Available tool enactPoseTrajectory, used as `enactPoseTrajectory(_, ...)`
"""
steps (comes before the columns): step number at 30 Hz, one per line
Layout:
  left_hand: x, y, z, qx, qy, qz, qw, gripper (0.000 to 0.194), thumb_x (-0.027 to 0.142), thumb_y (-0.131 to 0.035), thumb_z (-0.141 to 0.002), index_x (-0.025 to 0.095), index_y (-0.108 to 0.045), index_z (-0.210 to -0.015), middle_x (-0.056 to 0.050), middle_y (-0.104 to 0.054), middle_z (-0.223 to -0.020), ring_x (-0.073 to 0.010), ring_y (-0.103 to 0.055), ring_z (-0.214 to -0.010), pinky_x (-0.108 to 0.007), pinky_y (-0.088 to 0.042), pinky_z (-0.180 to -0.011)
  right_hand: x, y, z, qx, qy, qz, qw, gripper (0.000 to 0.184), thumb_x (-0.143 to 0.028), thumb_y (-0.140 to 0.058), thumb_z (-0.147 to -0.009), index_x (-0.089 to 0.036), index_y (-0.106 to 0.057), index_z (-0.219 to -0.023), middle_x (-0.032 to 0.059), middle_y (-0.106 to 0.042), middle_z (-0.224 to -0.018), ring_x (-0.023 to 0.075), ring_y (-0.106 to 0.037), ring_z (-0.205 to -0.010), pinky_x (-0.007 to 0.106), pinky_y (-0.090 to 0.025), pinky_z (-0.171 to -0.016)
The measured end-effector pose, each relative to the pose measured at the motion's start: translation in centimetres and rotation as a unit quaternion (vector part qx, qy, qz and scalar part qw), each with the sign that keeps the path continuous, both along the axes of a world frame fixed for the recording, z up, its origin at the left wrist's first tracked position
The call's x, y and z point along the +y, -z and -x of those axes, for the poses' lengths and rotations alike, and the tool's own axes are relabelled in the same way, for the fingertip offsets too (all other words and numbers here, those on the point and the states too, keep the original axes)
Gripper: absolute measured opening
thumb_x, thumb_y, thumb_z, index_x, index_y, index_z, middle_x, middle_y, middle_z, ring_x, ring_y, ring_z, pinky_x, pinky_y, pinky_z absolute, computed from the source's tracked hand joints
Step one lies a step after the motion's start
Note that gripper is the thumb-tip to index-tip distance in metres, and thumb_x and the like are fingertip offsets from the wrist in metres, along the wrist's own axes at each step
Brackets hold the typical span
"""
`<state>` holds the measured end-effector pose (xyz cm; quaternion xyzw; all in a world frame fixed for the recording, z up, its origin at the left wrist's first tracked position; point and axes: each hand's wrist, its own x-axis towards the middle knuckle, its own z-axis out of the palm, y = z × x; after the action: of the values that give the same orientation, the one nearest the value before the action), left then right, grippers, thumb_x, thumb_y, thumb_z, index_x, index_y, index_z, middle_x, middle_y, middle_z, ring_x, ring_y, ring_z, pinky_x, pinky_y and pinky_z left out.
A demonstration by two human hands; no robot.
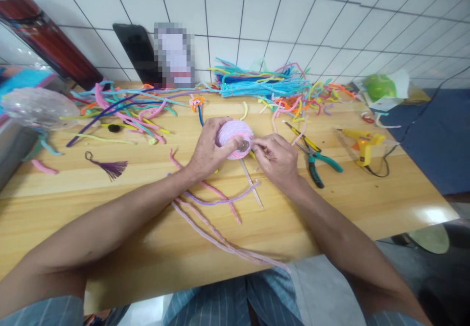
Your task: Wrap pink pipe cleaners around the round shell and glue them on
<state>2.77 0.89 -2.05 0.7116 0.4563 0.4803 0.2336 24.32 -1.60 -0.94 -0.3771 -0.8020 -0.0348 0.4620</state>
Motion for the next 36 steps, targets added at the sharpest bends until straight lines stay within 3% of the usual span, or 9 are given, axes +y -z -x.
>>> enactPoseTrajectory(13, -0.27, 0.12, -0.18, 0.006, -0.012, -0.012, 1.0, 0.045, 0.049, -0.07, -0.093, 0.022, -0.06, -0.129, -0.01, -0.068, -0.131, -0.0273, -0.062, -0.124, -0.046, -0.05, -0.112, -0.28, -0.02, 0.63, 0.014, -0.008, -0.005, 1.0, 0.016, -0.01, -0.066, -0.098, -0.023, -0.076, -0.101, 0.0025, -0.081, -0.087, 0.0161, -0.075, -0.081, 0.028, -0.06, -0.078)
enactPoseTrajectory(23, -0.27, 0.57, 0.47, 0.007, 0.019, -0.006, 1.0, 0.059, 0.066, -0.065, -0.096, 0.022, -0.058, -0.135, -0.012, -0.063, -0.135, -0.0283, -0.06, -0.129, -0.047, -0.048, -0.116, -0.1, 0.2, 0.58, 0.019, -0.003, 0.012, 1.0, 0.016, -0.012, -0.067, -0.098, -0.024, -0.077, -0.103, 0.0024, -0.082, -0.09, 0.0166, -0.077, -0.081, 0.029, -0.062, -0.079)
enactPoseTrajectory(31, -0.19, 0.62, 0.69, -0.013, 0.039, 0.001, 0.999, 0.06, 0.072, -0.05, -0.101, 0.023, -0.059, -0.135, -0.013, -0.064, -0.134, -0.029, -0.06, -0.129, -0.049, -0.046, -0.119, -0.12, 0.21, 0.58, 0.023, -0.002, 0.016, 1.0, 0.015, -0.013, -0.067, -0.098, -0.024, -0.077, -0.102, 0.0023, -0.082, -0.089, 0.0161, -0.077, -0.081, 0.029, -0.062, -0.079)
enactPoseTrajectory(36, -0.03, 0.56, 0.43, -0.01, 0.029, 0.025, 0.999, 0.06, 0.064, -0.065, -0.095, 0.02, -0.057, -0.135, -0.013, -0.064, -0.135, -0.029, -0.061, -0.129, -0.048, -0.048, -0.117, -0.11, 0.25, 0.61, 0.019, -0.001, 0.003, 1.0, 0.015, -0.012, -0.066, -0.099, -0.022, -0.076, -0.101, 0.0033, -0.082, -0.089, 0.0168, -0.077, -0.082, 0.029, -0.062, -0.08)
